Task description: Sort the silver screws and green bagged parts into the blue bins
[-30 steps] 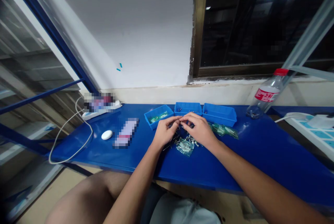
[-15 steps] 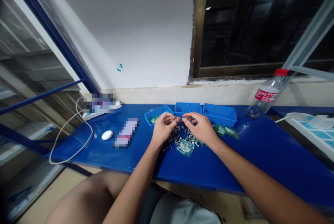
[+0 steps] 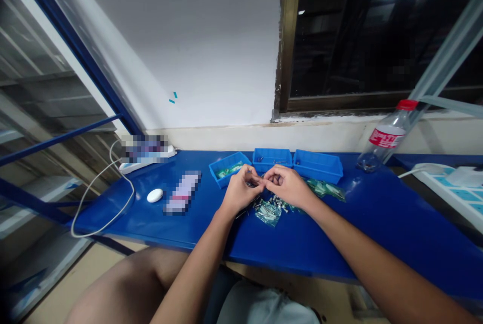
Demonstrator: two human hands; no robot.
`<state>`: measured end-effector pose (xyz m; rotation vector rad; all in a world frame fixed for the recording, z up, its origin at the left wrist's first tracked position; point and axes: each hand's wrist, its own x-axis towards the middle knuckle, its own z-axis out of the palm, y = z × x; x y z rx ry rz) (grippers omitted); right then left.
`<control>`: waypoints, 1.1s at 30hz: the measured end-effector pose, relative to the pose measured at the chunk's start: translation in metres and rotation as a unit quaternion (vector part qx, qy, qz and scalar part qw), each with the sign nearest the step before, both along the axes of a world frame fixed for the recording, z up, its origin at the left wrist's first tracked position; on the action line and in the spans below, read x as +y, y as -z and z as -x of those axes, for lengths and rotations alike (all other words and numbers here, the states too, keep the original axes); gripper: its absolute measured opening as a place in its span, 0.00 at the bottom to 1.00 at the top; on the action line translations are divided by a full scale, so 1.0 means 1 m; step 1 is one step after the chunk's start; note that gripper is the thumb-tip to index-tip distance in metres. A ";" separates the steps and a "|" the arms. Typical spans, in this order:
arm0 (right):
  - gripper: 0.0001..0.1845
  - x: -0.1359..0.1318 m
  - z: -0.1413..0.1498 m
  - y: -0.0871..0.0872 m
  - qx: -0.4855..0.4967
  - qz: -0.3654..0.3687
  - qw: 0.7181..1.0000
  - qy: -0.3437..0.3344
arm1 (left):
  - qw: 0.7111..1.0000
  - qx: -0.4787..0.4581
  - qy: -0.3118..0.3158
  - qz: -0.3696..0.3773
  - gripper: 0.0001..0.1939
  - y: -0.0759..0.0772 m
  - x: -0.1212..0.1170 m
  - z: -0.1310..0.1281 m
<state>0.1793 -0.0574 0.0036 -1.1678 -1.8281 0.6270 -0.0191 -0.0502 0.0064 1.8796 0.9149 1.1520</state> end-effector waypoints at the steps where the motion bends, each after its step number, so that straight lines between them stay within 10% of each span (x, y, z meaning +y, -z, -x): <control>1: 0.07 0.001 0.000 0.002 0.003 0.002 1.000 0.002 | 1.000 0.000 0.005 -0.002 0.14 0.000 0.000 0.000; 13: 0.14 -0.001 0.001 0.000 -0.015 -0.009 1.000 -0.014 | 0.989 -0.141 -0.004 0.037 0.16 0.004 0.010 -0.001; 24: 0.15 -0.001 -0.001 -0.001 -0.037 -0.030 0.998 0.032 | 0.999 -0.029 -0.036 -0.025 0.12 -0.003 0.009 0.005; 33: 0.15 0.000 -0.003 0.000 -0.008 -0.036 0.997 0.064 | 0.985 -0.127 0.019 0.112 0.13 0.006 0.012 0.000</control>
